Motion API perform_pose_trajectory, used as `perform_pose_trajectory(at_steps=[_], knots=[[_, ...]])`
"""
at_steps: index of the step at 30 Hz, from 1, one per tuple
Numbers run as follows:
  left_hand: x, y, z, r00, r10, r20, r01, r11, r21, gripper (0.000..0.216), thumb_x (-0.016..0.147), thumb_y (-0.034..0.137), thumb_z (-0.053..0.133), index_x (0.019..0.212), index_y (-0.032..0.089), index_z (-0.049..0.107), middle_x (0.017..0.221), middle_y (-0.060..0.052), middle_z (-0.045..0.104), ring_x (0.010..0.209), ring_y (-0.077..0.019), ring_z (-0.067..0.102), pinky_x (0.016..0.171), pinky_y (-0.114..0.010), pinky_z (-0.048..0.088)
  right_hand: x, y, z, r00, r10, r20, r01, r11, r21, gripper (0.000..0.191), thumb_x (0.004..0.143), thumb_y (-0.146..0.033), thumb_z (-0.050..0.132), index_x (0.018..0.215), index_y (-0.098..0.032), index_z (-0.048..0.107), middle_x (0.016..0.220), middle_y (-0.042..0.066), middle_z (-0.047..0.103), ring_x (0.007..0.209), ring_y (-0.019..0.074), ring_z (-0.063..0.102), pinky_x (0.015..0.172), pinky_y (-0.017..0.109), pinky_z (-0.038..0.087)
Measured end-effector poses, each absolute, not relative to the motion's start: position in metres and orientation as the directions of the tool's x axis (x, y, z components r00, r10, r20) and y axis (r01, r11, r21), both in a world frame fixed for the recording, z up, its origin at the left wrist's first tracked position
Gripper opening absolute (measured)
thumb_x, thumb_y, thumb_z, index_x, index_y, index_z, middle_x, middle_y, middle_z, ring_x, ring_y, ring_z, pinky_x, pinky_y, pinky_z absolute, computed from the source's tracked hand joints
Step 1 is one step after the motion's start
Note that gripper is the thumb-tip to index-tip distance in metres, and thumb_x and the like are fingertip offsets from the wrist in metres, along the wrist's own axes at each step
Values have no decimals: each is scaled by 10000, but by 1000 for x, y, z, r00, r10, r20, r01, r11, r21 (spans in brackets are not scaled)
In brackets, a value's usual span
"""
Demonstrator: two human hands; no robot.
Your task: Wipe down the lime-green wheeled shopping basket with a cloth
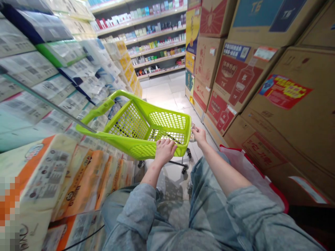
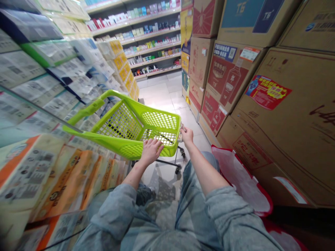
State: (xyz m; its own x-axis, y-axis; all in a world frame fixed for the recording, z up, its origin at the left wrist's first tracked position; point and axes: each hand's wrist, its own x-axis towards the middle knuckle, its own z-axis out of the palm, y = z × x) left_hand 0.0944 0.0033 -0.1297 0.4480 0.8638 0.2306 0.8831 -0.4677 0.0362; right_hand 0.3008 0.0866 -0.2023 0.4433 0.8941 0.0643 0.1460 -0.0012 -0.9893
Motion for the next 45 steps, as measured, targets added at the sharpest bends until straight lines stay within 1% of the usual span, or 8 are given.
perform_pose_trajectory(at_steps=[10, 16, 21, 25, 28, 32, 40, 45], knots=[[99, 10, -130, 423, 876, 233, 897, -440, 25, 282, 954, 377, 336, 939, 255, 590, 965, -38, 617, 989, -218, 486, 889, -405, 285, 261, -10, -213, 403, 898, 175, 205, 98, -974, 350, 799, -487, 534, 798, -159, 659, 690, 19, 618, 674, 160, 552, 615, 258, 440], [97, 9, -133, 425, 862, 277, 882, -463, 84, 285, 958, 360, 335, 1110, 297, 568, 1034, -22, 639, 1007, -212, 505, 905, -399, 293, 260, -10, -183, 435, 823, 365, 392, 192, -900, 304, 861, -427, 517, 873, -163, 668, 851, 50, 605, 805, 179, 565, 760, 307, 451], [96, 9, -137, 406, 864, 299, 882, -456, 121, 313, 957, 349, 343, 1216, 293, 510, 1108, -16, 646, 1026, -204, 518, 929, -394, 302, 255, 7, -174, 55, 833, 551, 693, 366, -622, 274, 931, -330, 444, 933, -185, 676, 967, 79, 637, 952, 209, 524, 870, 336, 394], [88, 9, -135, 478, 829, 292, 845, -524, 104, 330, 960, 354, 340, 1230, 251, 499, 1157, -30, 634, 1055, -197, 526, 935, -376, 330, 254, 15, -177, -114, 834, 540, 884, 333, -327, 307, 950, -316, 410, 839, -185, 664, 832, 71, 646, 880, 223, 482, 797, 334, 341], [69, 12, -131, 567, 774, 282, 798, -601, 43, 345, 953, 372, 361, 1217, 212, 513, 1222, -60, 602, 1120, -202, 511, 983, -370, 326, 258, 23, -177, -167, 841, 514, 926, 313, -210, 333, 944, -317, 416, 742, -187, 647, 754, 62, 635, 822, 215, 468, 742, 332, 295], [28, 20, -123, 442, 836, 326, 889, -458, -32, 313, 950, 386, 360, 1082, 225, 595, 1087, -65, 653, 1060, -220, 548, 1092, -456, 197, 263, 36, -172, -227, 871, 436, 929, 328, -172, 346, 933, -276, 411, 699, -185, 650, 745, 62, 666, 782, 203, 480, 727, 335, 265], [5, 32, -117, 375, 885, 275, 926, -348, -144, 323, 942, 421, 354, 939, 224, 611, 950, -86, 659, 966, -257, 547, 913, -445, 316, 254, 57, -158, -198, 959, 202, 954, 236, -185, 354, 897, -257, 434, 651, -201, 683, 606, 67, 661, 718, 212, 538, 695, 336, 276], [16, 32, -118, 341, 898, 278, 939, -316, -132, 302, 942, 407, 366, 934, 224, 605, 955, -88, 658, 962, -252, 538, 888, -426, 309, 250, 52, -172, 27, 939, 343, 944, 89, -318, 360, 939, -286, 364, 750, -183, 652, 744, 78, 671, 727, 197, 546, 707, 316, 335]])
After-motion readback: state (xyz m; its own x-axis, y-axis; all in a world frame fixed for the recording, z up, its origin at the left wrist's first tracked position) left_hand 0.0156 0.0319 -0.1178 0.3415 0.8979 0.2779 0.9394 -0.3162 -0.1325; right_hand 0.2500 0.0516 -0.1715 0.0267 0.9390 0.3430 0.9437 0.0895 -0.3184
